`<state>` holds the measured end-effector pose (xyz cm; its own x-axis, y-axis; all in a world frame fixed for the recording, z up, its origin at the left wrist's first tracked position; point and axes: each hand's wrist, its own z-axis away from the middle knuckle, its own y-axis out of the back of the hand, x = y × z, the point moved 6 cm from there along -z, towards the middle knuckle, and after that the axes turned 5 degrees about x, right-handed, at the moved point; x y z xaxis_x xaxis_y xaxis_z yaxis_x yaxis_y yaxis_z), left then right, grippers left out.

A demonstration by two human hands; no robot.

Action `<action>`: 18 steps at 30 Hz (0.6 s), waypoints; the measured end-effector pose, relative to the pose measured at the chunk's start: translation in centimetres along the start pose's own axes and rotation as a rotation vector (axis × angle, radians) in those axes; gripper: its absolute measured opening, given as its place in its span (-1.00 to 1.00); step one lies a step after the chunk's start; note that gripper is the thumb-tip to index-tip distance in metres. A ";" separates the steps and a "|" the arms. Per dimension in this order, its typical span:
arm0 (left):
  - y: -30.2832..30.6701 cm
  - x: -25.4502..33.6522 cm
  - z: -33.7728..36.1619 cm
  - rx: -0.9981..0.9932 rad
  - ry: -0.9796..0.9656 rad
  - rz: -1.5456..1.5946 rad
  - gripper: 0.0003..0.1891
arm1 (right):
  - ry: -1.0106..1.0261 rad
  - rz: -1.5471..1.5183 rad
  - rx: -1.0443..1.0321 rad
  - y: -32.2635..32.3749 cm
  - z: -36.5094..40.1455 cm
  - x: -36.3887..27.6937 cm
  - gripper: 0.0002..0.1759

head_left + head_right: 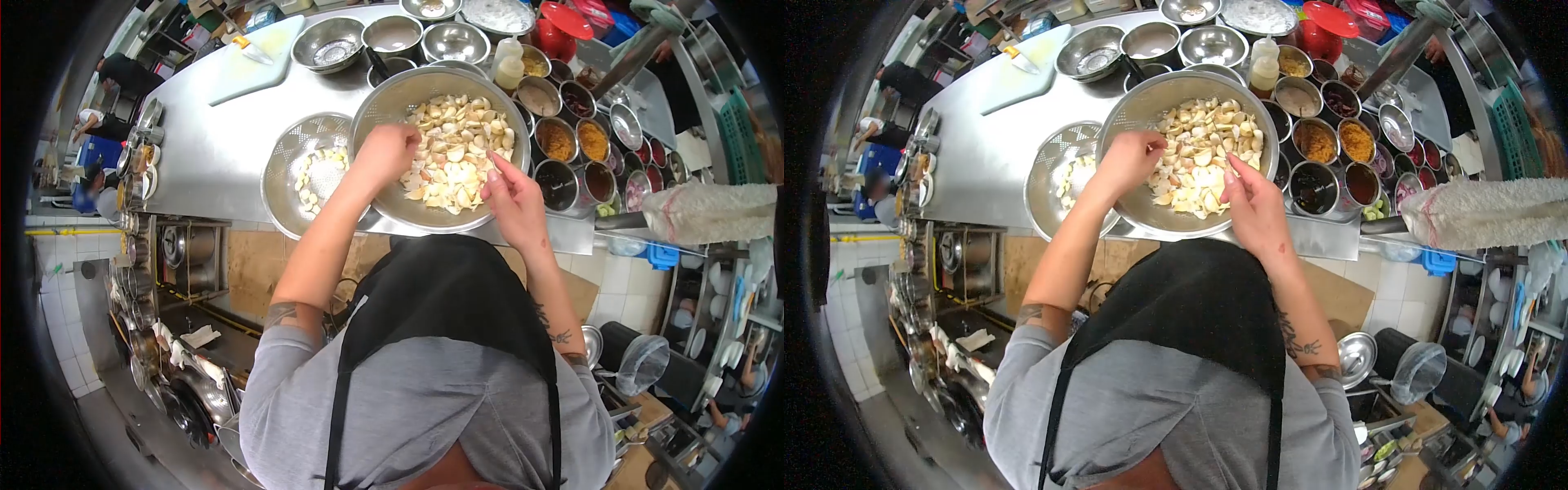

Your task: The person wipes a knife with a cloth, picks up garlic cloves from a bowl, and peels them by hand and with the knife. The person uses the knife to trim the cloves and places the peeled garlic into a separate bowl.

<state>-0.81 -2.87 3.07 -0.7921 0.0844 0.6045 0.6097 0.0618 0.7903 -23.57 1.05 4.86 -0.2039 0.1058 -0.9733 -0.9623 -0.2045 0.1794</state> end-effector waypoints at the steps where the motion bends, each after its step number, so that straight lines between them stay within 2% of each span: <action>1: -0.9 -0.6 -0.6 -0.012 -0.015 -0.044 -0.82 | 0.004 -0.012 0.005 0.2 0.1 0.1 -0.54; 5: -3.3 -1.3 -1.5 -0.091 -0.015 -0.185 -0.78 | 0.013 -0.020 0.009 0.4 0.3 0.3 -0.56; 8: -3.5 -1.2 -2.2 -0.130 0.089 -0.161 -0.77 | 0.002 -0.053 -0.006 0.2 0.4 0.3 -0.56; 11: -2.5 -0.5 -1.9 -0.063 0.006 -0.116 -0.77 | 0.010 -0.088 -0.017 0.0 0.4 0.1 -0.57; 13: -1.7 -0.6 -1.0 -0.043 0.156 0.207 -0.77 | 0.038 -0.118 -0.017 0.0 0.4 0.0 -0.58; 16: -1.3 0.8 1.2 -0.072 0.358 0.801 -0.77 | 0.096 0.026 -0.002 -0.1 0.0 0.7 -0.63; 18: -1.2 2.4 3.0 -0.033 0.464 1.105 -0.77 | 0.156 -0.025 0.003 -0.9 0.1 0.5 -0.64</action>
<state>-3.29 0.26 3.27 0.2203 -0.2916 0.9308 0.9711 0.1557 -0.1810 -22.83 1.38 4.25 -0.1499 -0.0417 -0.9878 -0.9673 -0.2006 0.1553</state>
